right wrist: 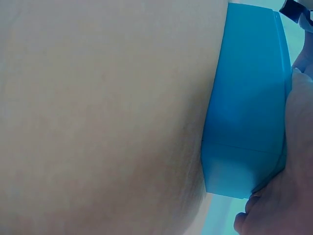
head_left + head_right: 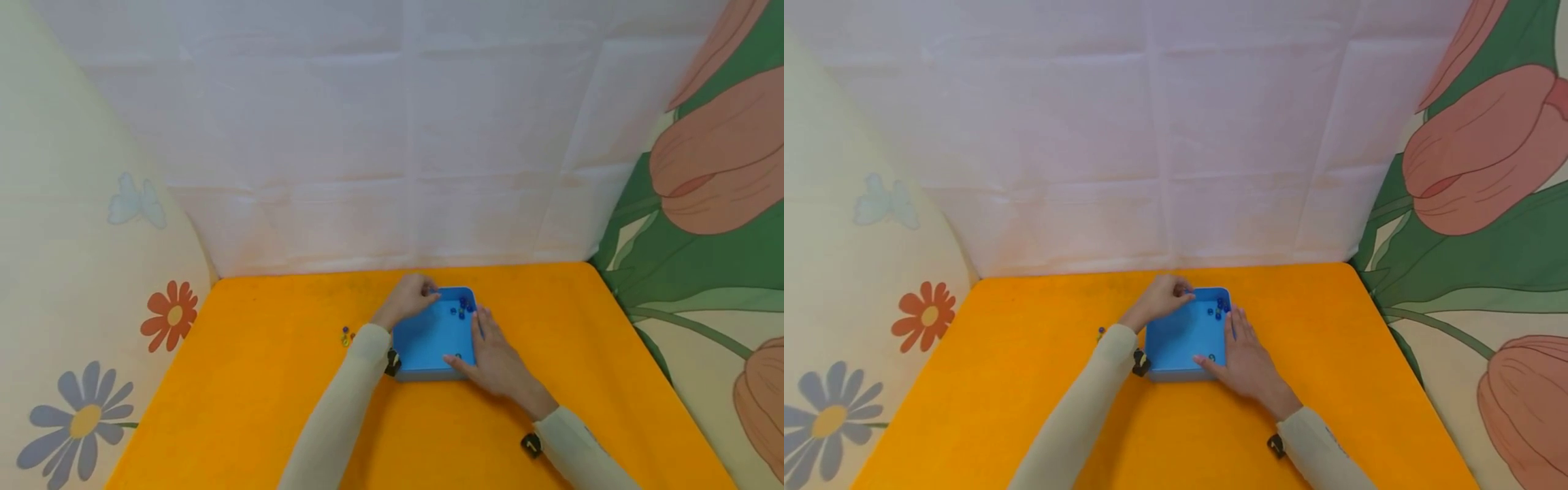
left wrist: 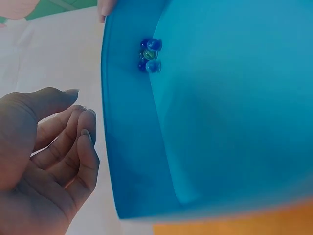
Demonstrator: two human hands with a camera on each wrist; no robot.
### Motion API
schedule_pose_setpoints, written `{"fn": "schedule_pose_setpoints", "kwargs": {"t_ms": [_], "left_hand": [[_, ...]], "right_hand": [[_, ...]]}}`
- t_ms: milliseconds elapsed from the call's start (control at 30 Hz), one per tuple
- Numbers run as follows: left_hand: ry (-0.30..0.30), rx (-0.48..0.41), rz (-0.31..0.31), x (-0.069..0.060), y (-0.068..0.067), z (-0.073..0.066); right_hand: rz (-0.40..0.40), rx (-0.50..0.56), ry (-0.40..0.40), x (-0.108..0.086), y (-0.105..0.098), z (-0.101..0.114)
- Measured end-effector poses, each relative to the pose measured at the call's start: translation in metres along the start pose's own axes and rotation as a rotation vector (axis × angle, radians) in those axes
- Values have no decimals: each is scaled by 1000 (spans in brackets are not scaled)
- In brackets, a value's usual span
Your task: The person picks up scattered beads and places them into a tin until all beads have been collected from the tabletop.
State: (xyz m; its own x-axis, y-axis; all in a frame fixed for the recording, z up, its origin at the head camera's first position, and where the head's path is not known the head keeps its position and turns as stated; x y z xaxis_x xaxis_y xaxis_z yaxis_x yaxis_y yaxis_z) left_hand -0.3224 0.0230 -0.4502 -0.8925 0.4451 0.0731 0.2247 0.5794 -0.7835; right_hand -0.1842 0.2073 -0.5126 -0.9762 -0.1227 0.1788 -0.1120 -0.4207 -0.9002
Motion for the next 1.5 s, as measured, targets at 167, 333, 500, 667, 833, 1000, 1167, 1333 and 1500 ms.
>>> {"fn": "schedule_pose_setpoints", "kwargs": {"t_ms": [167,333,500,667,833,1000,1167,1333,1500], "left_hand": [[11,0,-14,-11,-7,5],[4,-2,-40,-24,-17,10],[3,-20,-71,-39,-25,17],[-15,-43,-84,-56,-34,30],[-86,-50,-111,-74,-47,46],[-140,-30,-138,-91,-55,69],[-183,-68,-143,-108,-60,88],[-217,-28,-175,-125,-62,104],[-254,16,-205,-140,-61,121]], "right_hand": [[1,2,6,0,1,-1],[11,6,22,0,0,-1],[9,1,20,0,2,-2],[3,3,17,0,4,-3],[-3,17,10,0,4,-2],[0,24,9,-1,3,-2],[2,25,18,-1,2,-2],[8,21,22,-1,2,-1],[13,20,21,0,1,0]]}}
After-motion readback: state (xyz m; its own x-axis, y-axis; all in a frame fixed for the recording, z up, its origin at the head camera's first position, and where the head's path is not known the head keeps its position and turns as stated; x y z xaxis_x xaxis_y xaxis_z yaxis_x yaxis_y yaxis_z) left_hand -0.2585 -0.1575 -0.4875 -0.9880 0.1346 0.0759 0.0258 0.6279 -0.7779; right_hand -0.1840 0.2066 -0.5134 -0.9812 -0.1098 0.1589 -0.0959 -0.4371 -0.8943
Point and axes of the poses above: each hand's wrist, its own x-axis towards the middle knuckle, its own y-axis out of the palm, z = x × y, the point moved 2 cm from there along x, towards the middle knuckle, and after that the axes turned 9 degrees about -z, right-handed, at the moved point
